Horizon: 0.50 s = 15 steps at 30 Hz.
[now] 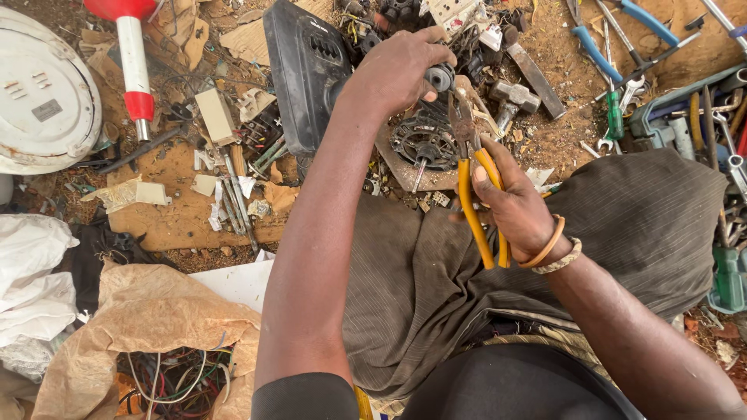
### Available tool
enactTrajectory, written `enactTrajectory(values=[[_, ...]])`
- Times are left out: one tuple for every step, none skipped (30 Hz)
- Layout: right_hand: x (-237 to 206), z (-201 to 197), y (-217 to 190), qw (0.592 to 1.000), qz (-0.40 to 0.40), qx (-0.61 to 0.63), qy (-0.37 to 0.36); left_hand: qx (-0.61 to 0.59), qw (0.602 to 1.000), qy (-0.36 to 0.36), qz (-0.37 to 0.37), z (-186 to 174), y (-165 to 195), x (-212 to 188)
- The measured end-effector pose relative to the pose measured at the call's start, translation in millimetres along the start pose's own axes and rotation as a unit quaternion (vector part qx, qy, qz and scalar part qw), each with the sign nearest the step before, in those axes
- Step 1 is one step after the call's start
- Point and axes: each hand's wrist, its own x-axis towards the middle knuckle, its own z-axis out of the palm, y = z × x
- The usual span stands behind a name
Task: The person disassembles a small cylindrical electrical component using a screwdriver and pliers. They remove internal parts, scrape and clean surfaces, and reassemble the component while seated cross-legged on a chair in a cluttered workshop.
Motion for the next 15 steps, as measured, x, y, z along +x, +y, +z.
enactTrajectory(values=[[0, 0, 0, 0.999, 0.023, 0.028, 0.004, -0.002, 1.000, 0.002, 0.001, 0, 0, 0], [0, 0, 0, 0.999, 0.025, 0.034, -0.002, -0.002, 1.000, 0.005, 0.003, 0, 0, 1], [1, 0, 0, 0.999, 0.029, 0.040, -0.007, -0.002, 1.000, 0.002, 0.004, -1, 0, 1], [1, -1, 1, 0.998, 0.035, 0.046, -0.013, -0.003, 1.000, -0.003, 0.004, -1, 0, 1], [2, -3, 2, 0.997, 0.041, 0.058, -0.023, -0.004, 1.000, -0.009, 0.004, -2, 0, 1], [3, -4, 4, 0.996, 0.046, 0.070, -0.032, -0.004, 1.000, -0.002, 0.005, -2, 0, 0], [5, -6, 6, 0.994, 0.053, 0.082, -0.041, -0.006, 1.000, 0.005, 0.006, -3, 1, 0], [7, -7, 8, 0.993, 0.061, 0.089, -0.043, -0.006, 1.000, 0.011, 0.007, -3, 1, -1], [9, -8, 10, 0.992, 0.068, 0.097, -0.046, -0.006, 1.000, 0.007, 0.006, -4, 1, -1], [11, -10, 12, 0.990, 0.075, 0.105, -0.049, -0.005, 1.000, 0.003, 0.005, -4, 1, -2], [13, -11, 13, 0.993, 0.075, 0.081, -0.043, -0.005, 1.000, -0.001, 0.006, -5, 1, -2], [16, -13, 13, 0.995, 0.077, 0.056, -0.037, -0.008, 1.000, -0.005, 0.001, -5, 1, -2], [19, -15, 13, 0.996, 0.078, 0.031, -0.032, -0.010, 1.000, -0.009, -0.003, -5, 1, -3], [21, -18, 13, 0.996, 0.063, -0.065, -0.017, -0.013, 1.000, -0.013, -0.007, -4, 1, -3], [24, -20, 12, 0.986, 0.049, -0.162, -0.001, -0.016, 1.000, -0.009, -0.004, -4, 2, -3]])
